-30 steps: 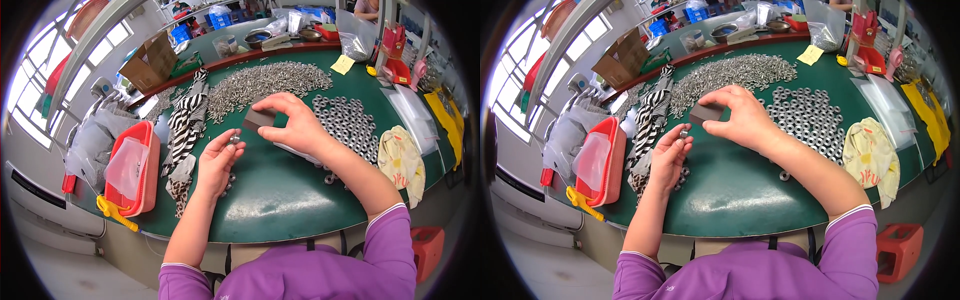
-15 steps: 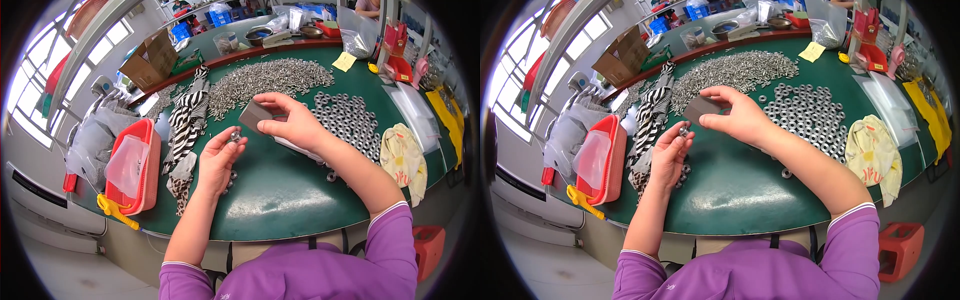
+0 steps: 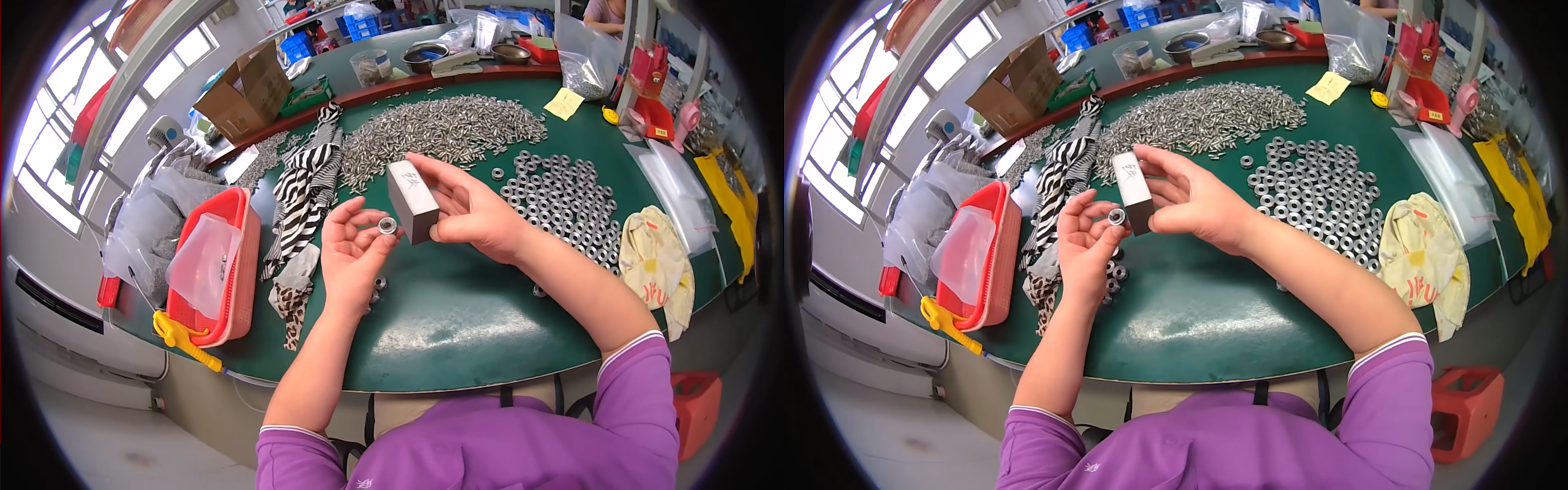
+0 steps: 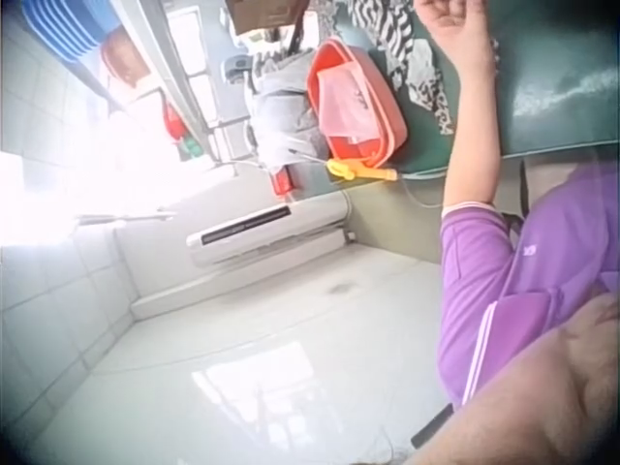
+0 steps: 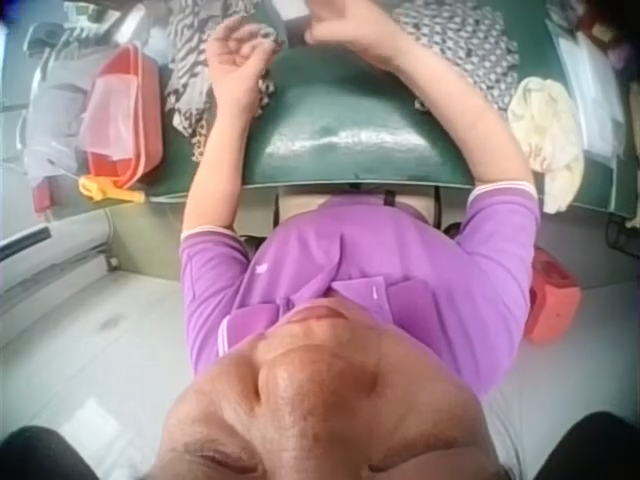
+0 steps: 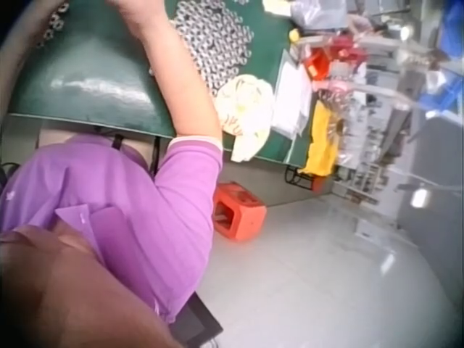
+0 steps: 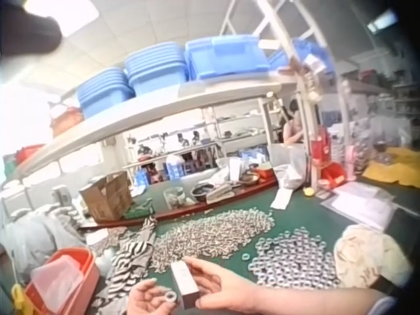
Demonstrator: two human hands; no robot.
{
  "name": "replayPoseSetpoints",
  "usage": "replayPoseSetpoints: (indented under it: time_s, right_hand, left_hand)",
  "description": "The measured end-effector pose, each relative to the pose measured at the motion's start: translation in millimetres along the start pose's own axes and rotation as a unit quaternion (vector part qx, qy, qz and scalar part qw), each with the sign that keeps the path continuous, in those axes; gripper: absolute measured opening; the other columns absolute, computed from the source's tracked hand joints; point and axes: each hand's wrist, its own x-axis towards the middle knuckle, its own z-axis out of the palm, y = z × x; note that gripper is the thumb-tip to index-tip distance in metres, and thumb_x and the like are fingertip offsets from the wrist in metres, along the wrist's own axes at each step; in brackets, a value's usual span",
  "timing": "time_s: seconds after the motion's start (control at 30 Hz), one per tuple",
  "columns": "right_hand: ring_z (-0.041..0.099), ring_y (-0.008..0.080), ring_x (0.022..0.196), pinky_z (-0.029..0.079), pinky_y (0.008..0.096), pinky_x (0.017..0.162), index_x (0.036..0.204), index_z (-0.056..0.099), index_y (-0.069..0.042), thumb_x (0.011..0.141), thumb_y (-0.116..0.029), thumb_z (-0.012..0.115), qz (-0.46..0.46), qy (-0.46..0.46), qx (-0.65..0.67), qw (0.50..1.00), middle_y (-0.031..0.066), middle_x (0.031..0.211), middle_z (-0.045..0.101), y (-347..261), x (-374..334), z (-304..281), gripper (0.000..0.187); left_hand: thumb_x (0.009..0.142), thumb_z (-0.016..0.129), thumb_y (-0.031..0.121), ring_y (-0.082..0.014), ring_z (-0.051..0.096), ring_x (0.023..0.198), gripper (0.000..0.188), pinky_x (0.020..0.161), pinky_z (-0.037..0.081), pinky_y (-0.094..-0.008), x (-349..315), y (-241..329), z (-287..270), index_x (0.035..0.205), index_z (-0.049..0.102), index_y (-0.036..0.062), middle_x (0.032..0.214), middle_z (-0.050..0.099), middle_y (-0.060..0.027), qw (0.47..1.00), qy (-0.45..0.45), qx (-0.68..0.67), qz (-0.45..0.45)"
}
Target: Polishing and cleaning small metal ring components using an abrasive block, a scraper, and an air duster.
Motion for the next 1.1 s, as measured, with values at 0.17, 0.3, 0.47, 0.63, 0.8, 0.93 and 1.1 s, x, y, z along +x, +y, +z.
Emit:
replayPoseSetpoints:
  time_s: [0.17,0.3,0.47,0.63,0.8,0.93,1.1]
  right_hand:
    - [0.035,0.0221,0.129,0.029,0.0348,0.105,0.14,0.023,-0.005,0.061,0.007,0.054,0.021,-0.003,0.006,1.0,0.0101,0.139,0.034,3,-1,4,0.085]
    - [0.034,0.0223,0.129,0.029,0.0352,0.106,0.14,0.024,-0.005,0.061,0.007,0.055,0.016,-0.008,-0.02,1.0,0.0099,0.138,0.034,6,0,4,0.085]
    - [0.034,0.0222,0.13,0.028,0.0355,0.107,0.14,0.024,-0.005,0.062,0.007,0.056,0.013,-0.011,-0.027,1.0,0.0102,0.138,0.035,7,-1,6,0.085]
    - [0.037,0.0214,0.128,0.027,0.036,0.108,0.138,0.026,-0.004,0.062,0.004,0.06,-0.01,-0.03,-0.158,0.987,0.0106,0.136,0.037,9,-4,7,0.083]
    - [0.039,0.0218,0.126,0.03,0.036,0.106,0.136,0.028,-0.004,0.062,0.003,0.062,-0.02,-0.004,-0.186,0.982,0.011,0.134,0.039,7,-1,5,0.082]
    - [0.041,0.0225,0.125,0.03,0.0362,0.106,0.135,0.03,-0.003,0.063,0.001,0.063,-0.02,-0.013,-0.231,0.973,0.0114,0.132,0.041,4,-4,9,0.079]
    - [0.044,0.0233,0.122,0.033,0.0363,0.105,0.133,0.035,-0.002,0.061,-0.001,0.064,-0.049,0.006,-0.3,0.953,0.0108,0.127,0.041,-1,-3,9,0.077]
  left_hand:
    - [0.075,0.06,-0.011,-0.0154,0.058,0.093,0.064,0.083,0.048,-0.0266,-2,0,3,0.13,0.03,0.0039,0.1,0.055,-0.0107,0.997,0.014,0.06,0.052]
    - [0.074,0.061,-0.011,-0.0147,0.058,0.092,0.067,0.083,0.049,-0.0266,-3,0,2,0.131,0.029,0.0034,0.098,0.055,-0.0098,0.991,0.013,0.111,0.069]
    - [0.073,0.062,-0.01,-0.015,0.059,0.091,0.069,0.082,0.05,-0.0275,-4,1,2,0.132,0.029,0.0029,0.097,0.055,-0.0097,0.986,0.013,0.152,0.073]
    - [0.071,0.064,-0.01,-0.0154,0.06,0.09,0.072,0.082,0.05,-0.0278,1,4,-3,0.133,0.028,0.0026,0.095,0.057,-0.0094,0.978,0.041,0.187,0.079]
    - [0.07,0.063,-0.01,-0.0158,0.061,0.087,0.074,0.081,0.051,-0.0282,-2,5,-1,0.134,0.028,0.0027,0.095,0.058,-0.0097,0.966,-0.01,0.233,0.112]
    - [0.069,0.062,-0.011,-0.0161,0.061,0.086,0.075,0.081,0.05,-0.0284,0,6,-4,0.134,0.028,0.0031,0.094,0.058,-0.01,0.971,0.0,0.216,0.101]
    - [0.069,0.062,-0.011,-0.0165,0.06,0.087,0.075,0.08,0.05,-0.029,-3,6,-1,0.134,0.027,0.0027,0.094,0.058,-0.0108,0.973,-0.027,0.205,0.1]
